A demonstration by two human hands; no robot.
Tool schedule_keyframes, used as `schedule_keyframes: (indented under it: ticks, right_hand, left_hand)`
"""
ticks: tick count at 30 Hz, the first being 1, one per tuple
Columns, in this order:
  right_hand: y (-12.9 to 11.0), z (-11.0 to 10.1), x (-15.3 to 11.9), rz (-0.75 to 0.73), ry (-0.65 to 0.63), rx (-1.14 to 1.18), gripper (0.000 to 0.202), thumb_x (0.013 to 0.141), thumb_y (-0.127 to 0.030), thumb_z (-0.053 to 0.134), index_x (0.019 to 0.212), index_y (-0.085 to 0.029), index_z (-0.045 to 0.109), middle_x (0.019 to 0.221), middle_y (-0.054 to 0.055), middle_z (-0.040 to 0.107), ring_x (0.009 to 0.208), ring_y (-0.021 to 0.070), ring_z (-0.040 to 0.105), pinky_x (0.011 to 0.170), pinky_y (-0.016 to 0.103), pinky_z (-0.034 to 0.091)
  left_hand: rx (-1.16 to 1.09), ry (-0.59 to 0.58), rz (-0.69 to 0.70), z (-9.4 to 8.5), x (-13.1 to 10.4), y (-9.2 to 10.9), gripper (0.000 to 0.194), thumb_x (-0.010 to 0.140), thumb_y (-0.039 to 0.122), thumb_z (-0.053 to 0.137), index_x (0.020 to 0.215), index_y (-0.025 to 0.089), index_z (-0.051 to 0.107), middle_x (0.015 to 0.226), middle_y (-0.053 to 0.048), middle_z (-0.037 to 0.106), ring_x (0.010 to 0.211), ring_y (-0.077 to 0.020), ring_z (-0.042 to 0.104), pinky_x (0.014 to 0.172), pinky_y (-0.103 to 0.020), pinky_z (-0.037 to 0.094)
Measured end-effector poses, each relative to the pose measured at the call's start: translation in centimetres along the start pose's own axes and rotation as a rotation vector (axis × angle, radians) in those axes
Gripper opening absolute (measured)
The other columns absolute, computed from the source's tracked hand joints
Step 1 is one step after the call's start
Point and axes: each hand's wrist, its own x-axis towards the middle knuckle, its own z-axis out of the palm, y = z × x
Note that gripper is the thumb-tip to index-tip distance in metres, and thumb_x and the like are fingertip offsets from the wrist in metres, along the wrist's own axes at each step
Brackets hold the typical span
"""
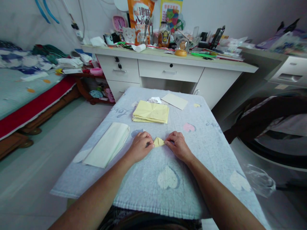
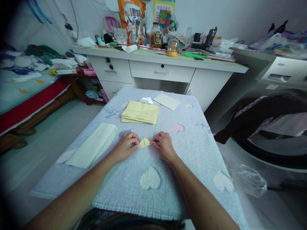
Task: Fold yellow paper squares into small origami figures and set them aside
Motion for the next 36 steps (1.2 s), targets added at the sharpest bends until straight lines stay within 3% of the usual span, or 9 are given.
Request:
schedule_keyframes:
  ticks: [10, 25, 28, 32, 36]
  right_hand:
    - [-0.1, 1.0, 0.1, 0.023, 0.042, -0.185, 0.011, 0.085, -0.025, 0.061, 0.077, -0.018, 0.065, 0.091, 0.007, 0.057, 0.088, 0.0212, 0.046, 0.077, 0.034, 0.031]
    - [-0.2, 1.3, 0.2, 0.035, 0.077, -0.191, 0.01, 0.081, -0.022, 0.064, 0.071, -0.019, 0.063, 0.088, 0.006, 0.057, 0.087, 0.021, 0.045, 0.075, 0.033, 0.031]
    - [-0.2, 1.4, 0.2, 0.042, 0.079, -0.199, 0.011, 0.081, -0.022, 0.064, 0.071, -0.019, 0.063, 0.088, 0.006, 0.057, 0.087, 0.0212, 0.045, 0.076, 0.033, 0.031]
    - [-0.2, 1.6, 0.2, 0.057, 0.076, -0.214, 0.01, 0.081, -0.023, 0.064, 0.071, -0.019, 0.063, 0.088, 0.006, 0.056, 0.088, 0.0213, 0.044, 0.077, 0.033, 0.031]
    - [-0.3, 1.5, 0.2, 0.08, 0.053, -0.23, 0.009, 0.081, -0.025, 0.063, 0.074, -0.019, 0.063, 0.088, 0.005, 0.056, 0.088, 0.0206, 0.045, 0.078, 0.032, 0.031]
  left_hand:
    - [0.083, 0.069, -0.089, 0.5, -0.1, -0.1, 0.013, 0.073, 0.027, 0.067, 0.063, 0.019, 0.063, 0.088, -0.002, 0.057, 0.087, -0.0195, 0.048, 0.08, -0.035, 0.037]
    - [0.168, 0.067, -0.151, 0.7, -0.1, 0.3, 0.017, 0.072, 0.031, 0.069, 0.059, 0.02, 0.064, 0.086, -0.004, 0.058, 0.087, -0.0225, 0.047, 0.078, -0.037, 0.035]
    - [0.181, 0.077, -0.141, 0.7, -0.2, 0.3, 0.009, 0.072, 0.029, 0.068, 0.074, 0.021, 0.067, 0.09, -0.005, 0.058, 0.088, -0.0236, 0.046, 0.079, -0.038, 0.036]
    - [0.121, 0.019, -0.015, 0.4, -0.1, 0.4, 0.041, 0.076, 0.021, 0.064, 0.116, 0.026, 0.062, 0.108, -0.006, 0.055, 0.1, -0.0247, 0.045, 0.088, -0.041, 0.037]
    - [0.104, -0.06, 0.081, 0.4, 0.0, 0.0, 0.038, 0.08, 0.013, 0.056, 0.111, 0.031, 0.068, 0.114, -0.005, 0.051, 0.108, -0.0235, 0.043, 0.097, -0.042, 0.034]
